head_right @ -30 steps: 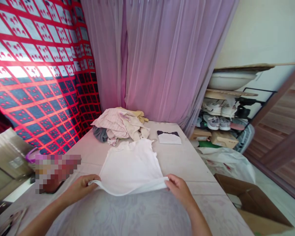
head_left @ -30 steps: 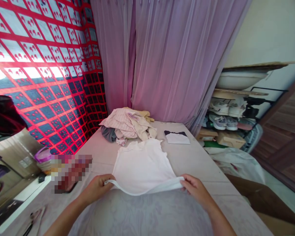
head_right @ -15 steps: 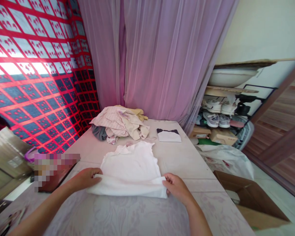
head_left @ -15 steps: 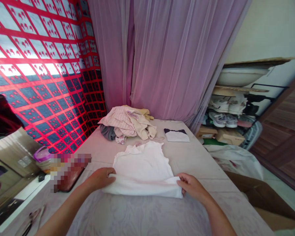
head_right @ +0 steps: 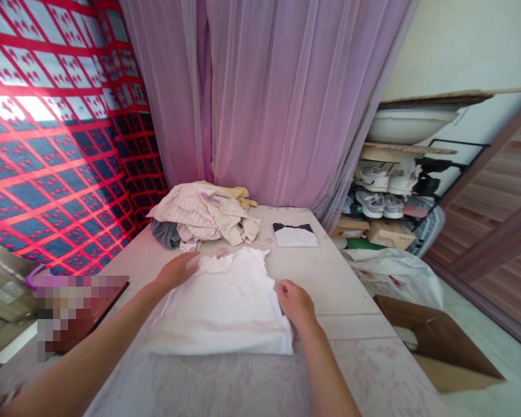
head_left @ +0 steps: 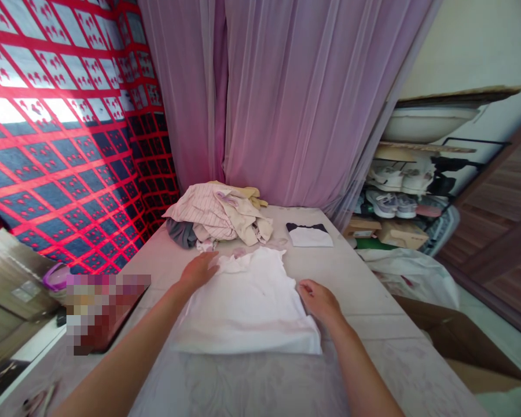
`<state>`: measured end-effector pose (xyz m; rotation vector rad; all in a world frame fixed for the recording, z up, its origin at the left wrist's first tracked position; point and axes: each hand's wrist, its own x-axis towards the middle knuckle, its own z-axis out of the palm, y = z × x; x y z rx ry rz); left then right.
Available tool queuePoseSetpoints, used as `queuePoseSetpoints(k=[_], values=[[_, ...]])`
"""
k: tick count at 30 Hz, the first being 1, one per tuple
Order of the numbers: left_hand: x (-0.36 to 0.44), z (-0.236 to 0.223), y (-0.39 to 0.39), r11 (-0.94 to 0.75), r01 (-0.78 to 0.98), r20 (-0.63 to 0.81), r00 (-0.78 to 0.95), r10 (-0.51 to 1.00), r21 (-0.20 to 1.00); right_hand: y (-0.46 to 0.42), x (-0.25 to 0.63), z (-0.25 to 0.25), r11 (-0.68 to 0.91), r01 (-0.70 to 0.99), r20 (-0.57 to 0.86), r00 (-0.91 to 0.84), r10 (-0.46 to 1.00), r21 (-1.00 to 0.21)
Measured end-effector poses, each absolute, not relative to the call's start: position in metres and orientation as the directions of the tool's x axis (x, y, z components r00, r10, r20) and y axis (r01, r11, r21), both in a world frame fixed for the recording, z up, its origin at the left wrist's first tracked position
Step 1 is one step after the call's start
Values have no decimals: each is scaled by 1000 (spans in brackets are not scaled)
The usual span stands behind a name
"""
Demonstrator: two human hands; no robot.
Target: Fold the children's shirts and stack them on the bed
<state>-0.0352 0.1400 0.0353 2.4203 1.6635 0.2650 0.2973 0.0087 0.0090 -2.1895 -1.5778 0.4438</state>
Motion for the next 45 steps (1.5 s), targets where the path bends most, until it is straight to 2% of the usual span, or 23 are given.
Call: queuePoseSetpoints(k=[5, 9, 12, 16, 19, 21, 23, 25, 27, 31, 37, 45], values=[[-20, 29, 163, -432, 857, -38, 460, 887, 281, 10, 294, -3, -277, 822, -42, 296, 954, -498], [-15, 27, 171, -451, 845, -30, 479, 878, 286, 6, 290, -5, -277, 841, -25, 300, 954, -466], [-20, 27, 178, -401, 871, -1, 418, 908, 286, 5, 288, -5, -284, 843, -7, 316, 949, -457], [-35, 30, 186, -230, 937, 54, 224, 973, 264, 6, 287, -6, -294, 828, 39, 354, 934, -477], [-36, 33, 184, -188, 961, 129, 164, 978, 202, 7, 288, -9, -286, 830, 70, 361, 930, -479], [-26, 31, 180, -282, 950, 204, 252, 946, 134, 8, 289, -10, -279, 836, 82, 357, 931, -473], [-9, 24, 175, -462, 883, 220, 435, 873, 87, 8, 289, -10, -282, 839, 82, 358, 930, -466], [10, 13, 171, -636, 765, 158, 618, 770, 100, 8, 289, -9, -290, 839, 78, 364, 928, -460], [27, 2, 168, -706, 697, 98, 700, 708, 126, 8, 288, -8, -292, 839, 79, 365, 928, -459], [56, -10, 168, -704, 697, 84, 700, 710, 140, 7, 288, -8, -275, 843, 104, 359, 928, -462], [97, -3, 174, -743, 656, 93, 738, 668, 131, 9, 289, -11, -272, 840, 135, 373, 918, -470], [119, 8, 182, -686, 723, 50, 684, 728, 80, 10, 287, -9, -292, 838, 132, 390, 911, -460]])
